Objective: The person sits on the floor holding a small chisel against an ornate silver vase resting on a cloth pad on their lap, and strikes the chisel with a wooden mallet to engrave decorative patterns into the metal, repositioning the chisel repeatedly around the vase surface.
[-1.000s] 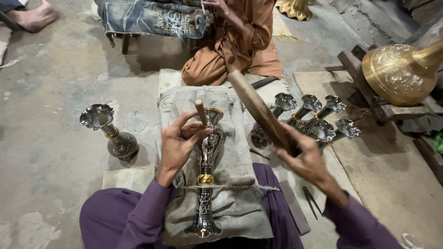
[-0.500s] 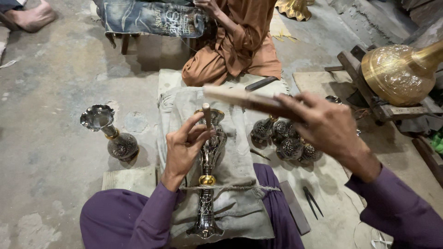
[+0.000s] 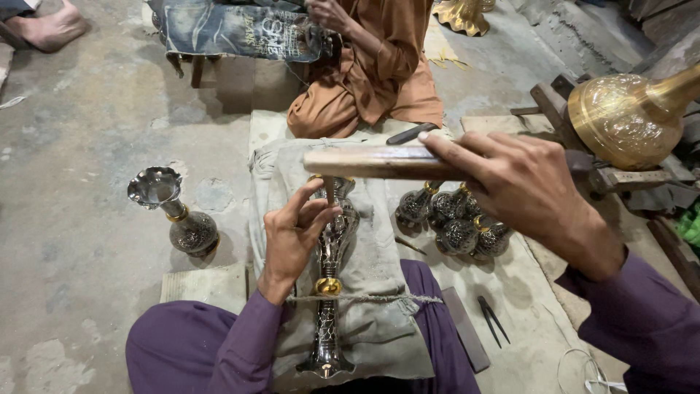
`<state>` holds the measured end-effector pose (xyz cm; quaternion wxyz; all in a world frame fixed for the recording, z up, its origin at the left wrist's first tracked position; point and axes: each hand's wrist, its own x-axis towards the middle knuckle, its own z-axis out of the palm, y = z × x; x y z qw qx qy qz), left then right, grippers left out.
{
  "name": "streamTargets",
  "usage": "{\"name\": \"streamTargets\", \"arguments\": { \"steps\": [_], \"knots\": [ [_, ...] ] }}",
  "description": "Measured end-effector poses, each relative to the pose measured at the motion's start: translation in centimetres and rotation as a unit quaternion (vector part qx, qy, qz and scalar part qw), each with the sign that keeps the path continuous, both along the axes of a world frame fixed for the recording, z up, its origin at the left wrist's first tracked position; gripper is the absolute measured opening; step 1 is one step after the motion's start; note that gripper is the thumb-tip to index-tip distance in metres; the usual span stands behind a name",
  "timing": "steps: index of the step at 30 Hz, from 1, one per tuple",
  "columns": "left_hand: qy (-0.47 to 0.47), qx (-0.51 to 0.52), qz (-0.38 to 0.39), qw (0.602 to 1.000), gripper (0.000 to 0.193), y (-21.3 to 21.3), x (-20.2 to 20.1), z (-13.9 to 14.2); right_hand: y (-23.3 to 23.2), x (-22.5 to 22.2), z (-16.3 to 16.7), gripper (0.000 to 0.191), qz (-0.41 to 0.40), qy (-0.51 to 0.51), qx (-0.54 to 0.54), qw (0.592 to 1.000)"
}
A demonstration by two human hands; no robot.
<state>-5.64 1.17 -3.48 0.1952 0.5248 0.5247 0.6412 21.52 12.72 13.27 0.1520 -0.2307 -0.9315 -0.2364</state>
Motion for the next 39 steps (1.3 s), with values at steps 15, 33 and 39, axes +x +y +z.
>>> {"name": "streamTargets", "arguments": {
  "steps": [15, 33, 39],
  "knots": [
    [0.005, 0.007, -0.009, 1.000, 0.050, 0.2, -0.2, -0.1, -0.5, -0.4, 0.9, 0.062, -0.028, 0.025, -0.082, 0.996],
    [0.000, 0.016, -0.006, 1.000, 0.048, 0.0, -0.2, 0.4, -0.3, -0.7, 1.1, 0.063, -0.011, -0.005, -0.010, 1.000],
    [-0.013, 0.005, 0.000, 1.000, 0.047, 0.0, -0.1, 0.2, 0.3, -0.4, 0.5, 0.060, -0.017, 0.051, -0.117, 0.992]
  ]
}}
